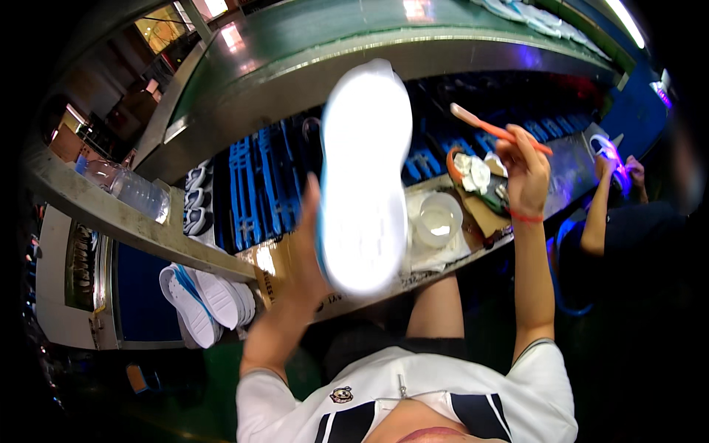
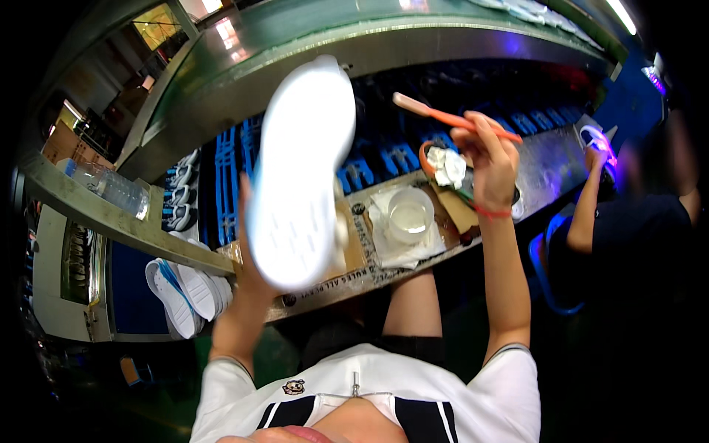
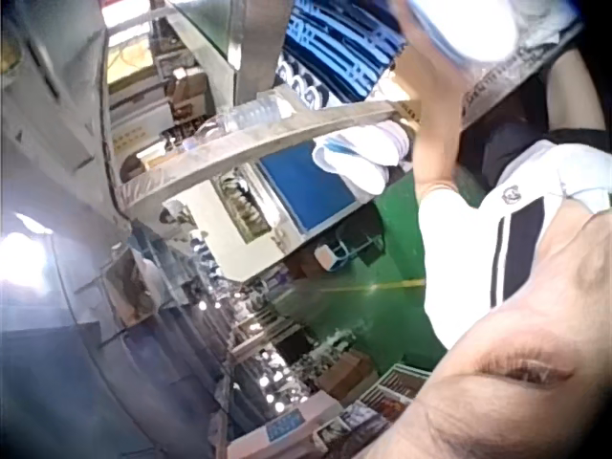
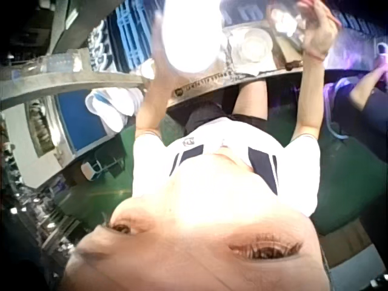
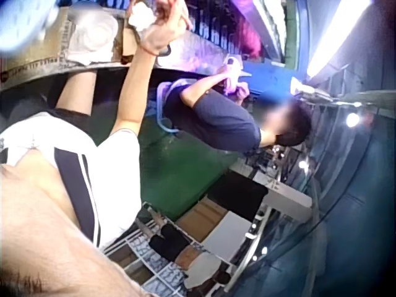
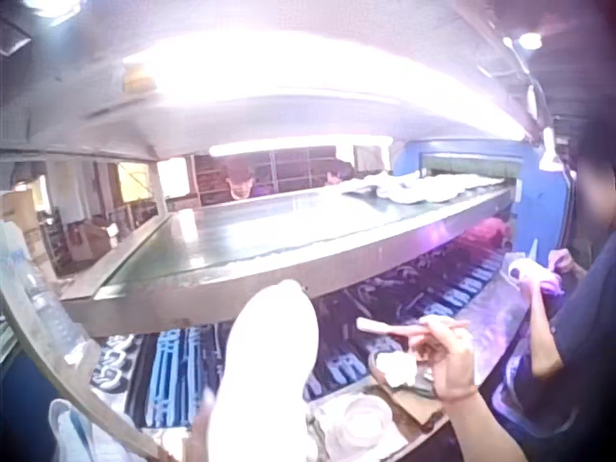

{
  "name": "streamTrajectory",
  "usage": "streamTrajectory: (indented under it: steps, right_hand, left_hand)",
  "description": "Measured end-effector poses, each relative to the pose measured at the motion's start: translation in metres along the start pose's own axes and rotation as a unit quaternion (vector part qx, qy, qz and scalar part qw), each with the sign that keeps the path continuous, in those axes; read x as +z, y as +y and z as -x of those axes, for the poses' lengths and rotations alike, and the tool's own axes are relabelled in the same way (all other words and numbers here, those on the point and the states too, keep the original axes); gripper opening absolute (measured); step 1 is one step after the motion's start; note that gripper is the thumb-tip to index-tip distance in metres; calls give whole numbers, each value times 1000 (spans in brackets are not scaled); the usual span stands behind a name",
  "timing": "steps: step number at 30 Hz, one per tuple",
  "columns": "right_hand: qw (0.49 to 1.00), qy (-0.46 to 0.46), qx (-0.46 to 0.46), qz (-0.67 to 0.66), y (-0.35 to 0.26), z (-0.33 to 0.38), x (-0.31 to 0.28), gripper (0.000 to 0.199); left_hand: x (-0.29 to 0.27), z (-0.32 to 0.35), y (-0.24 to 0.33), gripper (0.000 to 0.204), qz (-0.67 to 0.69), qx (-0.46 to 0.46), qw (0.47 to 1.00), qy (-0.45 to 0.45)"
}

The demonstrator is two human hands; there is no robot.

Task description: The person applies adhesive to the surfaces of shoe soles using a brush, dipping the brush into a container of glue between applications and placing completed soles onto a conveyor belt.

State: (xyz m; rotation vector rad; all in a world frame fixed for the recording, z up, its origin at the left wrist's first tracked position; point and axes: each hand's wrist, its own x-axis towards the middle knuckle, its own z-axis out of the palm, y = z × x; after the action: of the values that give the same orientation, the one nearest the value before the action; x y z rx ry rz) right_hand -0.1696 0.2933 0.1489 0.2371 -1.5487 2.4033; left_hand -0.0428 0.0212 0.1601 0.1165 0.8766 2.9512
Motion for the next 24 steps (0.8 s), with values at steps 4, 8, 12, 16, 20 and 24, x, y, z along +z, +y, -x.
streamTrajectory:
  steps: [4, 8, 12, 16, 20, 24]
  right_hand:
    - [999, -40, 6, 2, -10, 32, -17, 26]
    - [989, -133, 13, 69, -4, 83, -13, 25]
    - [972, -209, 52, 91, 17, 120, 3, 45]
    - [949, -259, 28, 177, 49, 129, 34, 47]
    - [916, -360, 88, 156, 82, 140, 94, 21]
    - [862, -470, 152, 117, 138, 170, 170, 23]
  left_hand:
    - [80, -188, 103, 80, -107, 166, 976, -93]
    - [77, -221, 115, 79, -60, 54, 990, -112]
    - [-8, -61, 47, 59, -299, 13, 942, -151]
    - [-107, 105, 48, 53, -702, 156, 695, 16]
    - [-193, 229, 124, 44, -845, 309, 333, 281]
    - [-282, 304, 180, 61, -752, 150, 265, 585]
